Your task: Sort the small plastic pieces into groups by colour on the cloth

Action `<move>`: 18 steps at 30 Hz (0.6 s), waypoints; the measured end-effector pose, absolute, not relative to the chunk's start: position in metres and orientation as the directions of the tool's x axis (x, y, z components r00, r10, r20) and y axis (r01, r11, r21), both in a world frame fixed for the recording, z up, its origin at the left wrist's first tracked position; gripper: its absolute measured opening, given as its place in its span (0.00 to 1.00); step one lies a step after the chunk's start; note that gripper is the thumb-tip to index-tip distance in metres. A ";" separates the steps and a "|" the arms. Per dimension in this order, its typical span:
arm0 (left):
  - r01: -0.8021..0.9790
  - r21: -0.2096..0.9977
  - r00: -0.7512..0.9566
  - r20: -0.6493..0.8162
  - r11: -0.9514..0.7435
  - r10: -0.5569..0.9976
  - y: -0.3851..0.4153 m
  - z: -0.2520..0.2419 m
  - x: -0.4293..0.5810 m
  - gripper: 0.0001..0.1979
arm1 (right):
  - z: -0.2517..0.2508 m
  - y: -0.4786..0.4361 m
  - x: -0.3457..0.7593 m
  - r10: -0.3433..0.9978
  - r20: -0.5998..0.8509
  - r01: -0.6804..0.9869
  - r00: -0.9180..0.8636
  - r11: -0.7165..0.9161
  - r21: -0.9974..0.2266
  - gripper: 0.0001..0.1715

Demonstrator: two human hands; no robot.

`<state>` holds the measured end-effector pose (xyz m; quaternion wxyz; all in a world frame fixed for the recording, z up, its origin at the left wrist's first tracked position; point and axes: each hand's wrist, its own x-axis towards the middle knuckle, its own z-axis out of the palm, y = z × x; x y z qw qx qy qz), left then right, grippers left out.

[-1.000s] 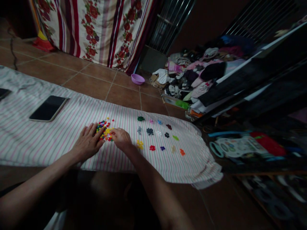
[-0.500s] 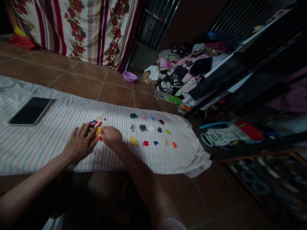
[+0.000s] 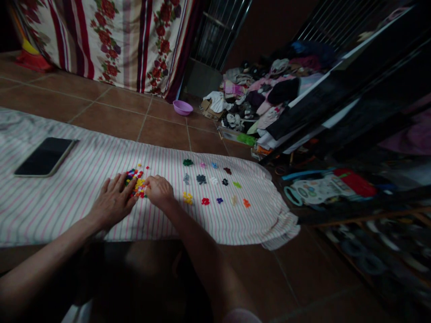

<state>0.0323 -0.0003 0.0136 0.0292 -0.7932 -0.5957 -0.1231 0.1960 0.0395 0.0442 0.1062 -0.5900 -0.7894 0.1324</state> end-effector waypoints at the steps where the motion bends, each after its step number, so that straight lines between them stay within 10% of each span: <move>1: 0.952 0.106 0.257 0.227 -0.286 0.940 0.000 0.013 0.032 0.29 | 0.043 0.040 0.197 0.960 0.015 0.898 -0.281 0.268 -0.348 0.14; 18: 0.954 0.097 0.255 0.245 -0.285 0.935 0.002 0.010 0.035 0.33 | 0.040 0.043 0.246 0.951 0.236 0.744 -0.198 0.302 -0.595 0.16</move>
